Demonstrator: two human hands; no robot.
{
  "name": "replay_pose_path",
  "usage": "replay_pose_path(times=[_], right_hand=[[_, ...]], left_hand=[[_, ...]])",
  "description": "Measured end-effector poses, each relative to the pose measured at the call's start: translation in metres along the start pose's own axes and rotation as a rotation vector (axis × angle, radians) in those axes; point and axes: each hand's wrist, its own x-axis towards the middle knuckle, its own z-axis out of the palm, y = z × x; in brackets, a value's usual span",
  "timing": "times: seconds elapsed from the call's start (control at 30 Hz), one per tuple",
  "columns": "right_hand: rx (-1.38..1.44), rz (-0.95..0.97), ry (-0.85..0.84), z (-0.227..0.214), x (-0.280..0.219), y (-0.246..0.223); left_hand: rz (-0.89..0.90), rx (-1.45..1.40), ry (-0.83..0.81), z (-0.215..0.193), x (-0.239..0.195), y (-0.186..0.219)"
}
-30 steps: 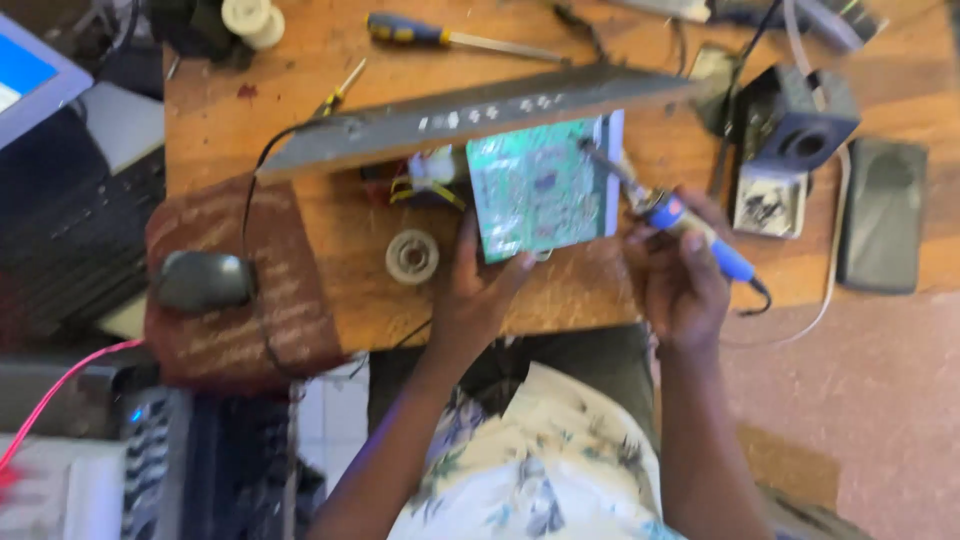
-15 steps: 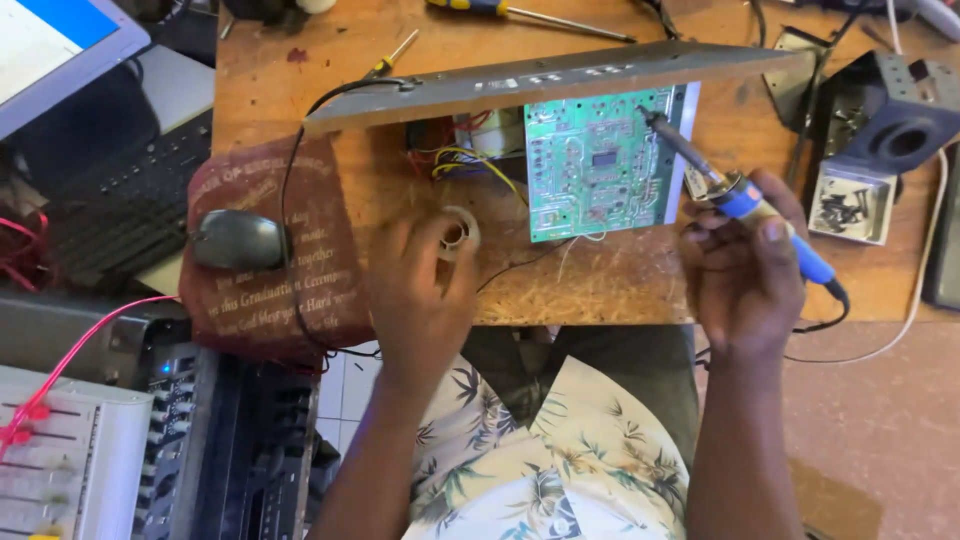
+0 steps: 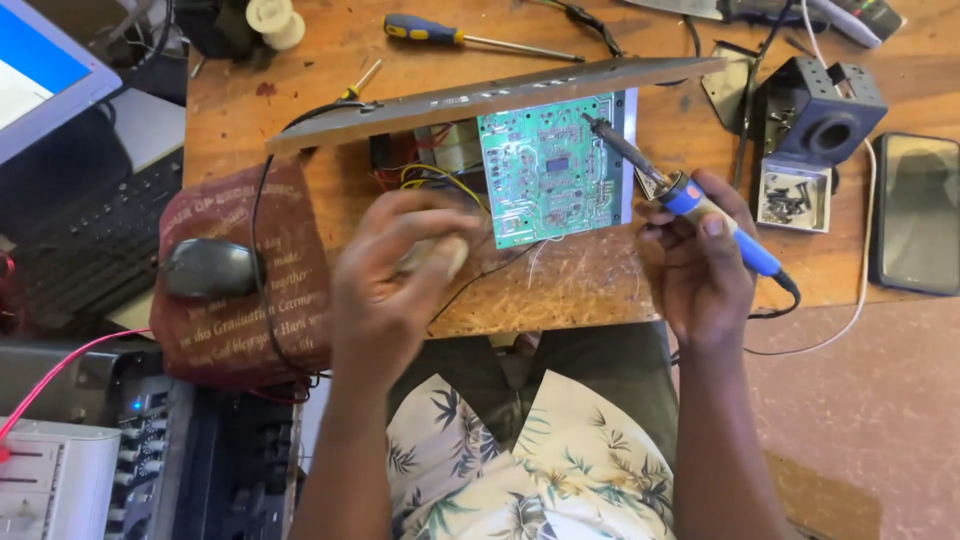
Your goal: The person solders a green circuit board using a soldering iron and solder wire. They repeatedly apply solder to various points on the board, feed solder from a spool, and briefly handle a small metal clip before resuming soldering.
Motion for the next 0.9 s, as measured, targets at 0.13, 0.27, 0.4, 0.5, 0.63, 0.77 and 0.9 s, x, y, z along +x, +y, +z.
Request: replay_pose_path(times=[0.13, 0.27, 0.4, 0.5, 0.63, 0.77, 0.9], right_hand=[[-0.065, -0.095, -0.046, 0.005, 0.0, 0.001], [-0.123, -0.075, -0.014, 0.005, -0.004, 0.0], [-0.121, -0.077, -0.037, 0.005, -0.001, 0.0], [-0.112, -0.061, -0.033, 0.005, -0.001, -0.001], [-0.106, -0.059, -0.027, 0.003, -0.001, 0.001], [-0.09, -0.06, -0.036, 0.001, 0.001, 0.001], [-0.102, -0.065, -0.057, 0.0, -0.001, 0.001]], left_hand=[[0.33, 0.383, 0.077, 0.034, 0.023, 0.007], [0.391, 0.534, 0.145, 0.06, 0.045, 0.009], [0.424, 0.657, 0.212, 0.074, 0.058, 0.008], [0.436, 0.672, 0.241, 0.08, 0.062, 0.009], [0.526, 0.784, 0.297, 0.085, 0.069, 0.0], [0.591, 0.848, 0.259, 0.084, 0.077, -0.004], [0.649, 0.971, 0.264, 0.088, 0.081, -0.006]])
